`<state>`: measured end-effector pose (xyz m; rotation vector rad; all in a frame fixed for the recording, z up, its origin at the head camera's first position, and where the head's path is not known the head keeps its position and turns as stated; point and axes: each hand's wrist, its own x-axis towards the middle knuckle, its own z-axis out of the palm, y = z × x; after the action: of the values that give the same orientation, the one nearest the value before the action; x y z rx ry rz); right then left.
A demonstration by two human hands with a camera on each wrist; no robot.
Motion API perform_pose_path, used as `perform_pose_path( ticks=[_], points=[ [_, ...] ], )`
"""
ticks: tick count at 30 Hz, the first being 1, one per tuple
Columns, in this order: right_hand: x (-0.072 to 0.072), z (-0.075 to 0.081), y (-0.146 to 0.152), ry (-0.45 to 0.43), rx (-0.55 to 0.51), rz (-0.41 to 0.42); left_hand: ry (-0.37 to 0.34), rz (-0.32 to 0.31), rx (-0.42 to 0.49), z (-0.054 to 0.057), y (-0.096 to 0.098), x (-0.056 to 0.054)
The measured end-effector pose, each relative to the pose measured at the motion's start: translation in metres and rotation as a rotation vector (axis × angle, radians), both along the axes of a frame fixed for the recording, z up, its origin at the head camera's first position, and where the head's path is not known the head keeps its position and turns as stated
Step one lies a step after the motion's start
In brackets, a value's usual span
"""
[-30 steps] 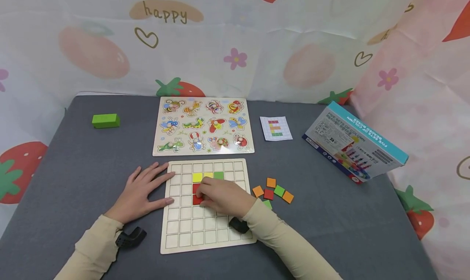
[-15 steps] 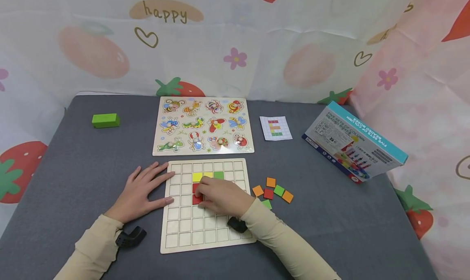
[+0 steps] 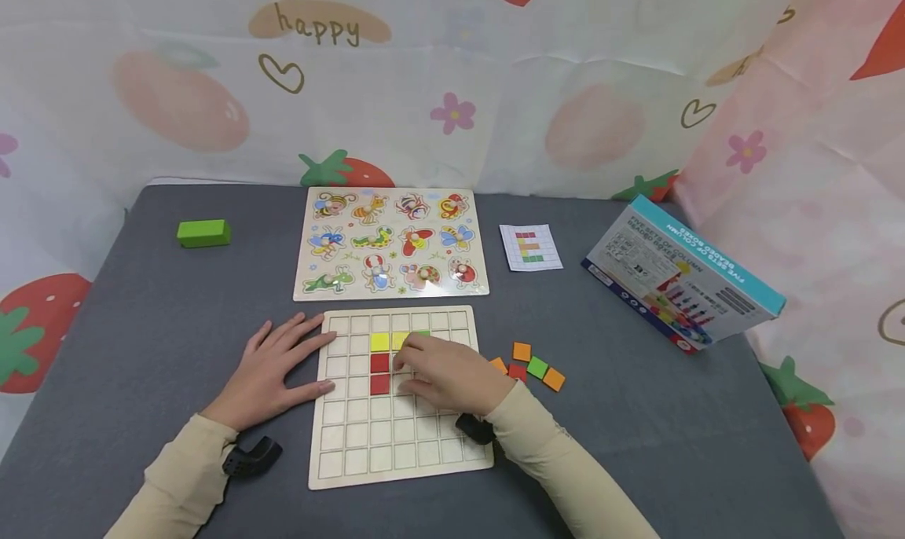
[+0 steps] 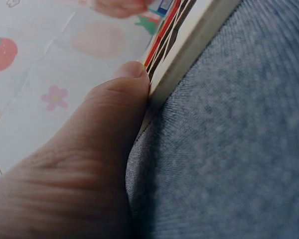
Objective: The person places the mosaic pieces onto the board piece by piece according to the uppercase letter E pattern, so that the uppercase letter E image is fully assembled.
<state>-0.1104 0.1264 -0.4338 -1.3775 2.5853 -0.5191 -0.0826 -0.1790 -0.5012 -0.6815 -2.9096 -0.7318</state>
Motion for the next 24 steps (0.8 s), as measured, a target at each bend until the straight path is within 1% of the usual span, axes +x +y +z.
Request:
perform_pose_path(
  ticks=[3,6,9,11,14,16,19,24],
  points=[
    [-0.001,0.008,0.027,0.023,-0.030,-0.085,-0.011,-0.001,0.002,0.001,0.000,0.001],
    [0.000,0.015,0.057,0.029,-0.018,-0.192,-0.010,-0.004,0.004,0.001,0.001,0.002],
    [0.006,0.020,0.086,-0.011,0.029,-0.316,-0.003,-0.011,0.010,0.003,0.002,0.001],
    [0.011,0.021,0.103,-0.058,0.064,-0.397,-0.001,-0.012,0.011,0.003,0.003,0.000],
    [0.019,0.018,0.123,-0.117,0.106,-0.490,-0.007,-0.012,0.006,0.004,0.003,0.000],
    [0.023,0.015,0.134,-0.144,0.115,-0.530,-0.010,-0.009,0.003,0.003,0.003,0.000],
    [0.028,0.010,0.145,-0.150,0.123,-0.563,-0.011,-0.003,0.002,0.003,0.002,0.001],
    [0.031,0.004,0.153,-0.152,0.122,-0.580,-0.016,0.000,0.009,0.004,0.002,0.001]
  ],
)
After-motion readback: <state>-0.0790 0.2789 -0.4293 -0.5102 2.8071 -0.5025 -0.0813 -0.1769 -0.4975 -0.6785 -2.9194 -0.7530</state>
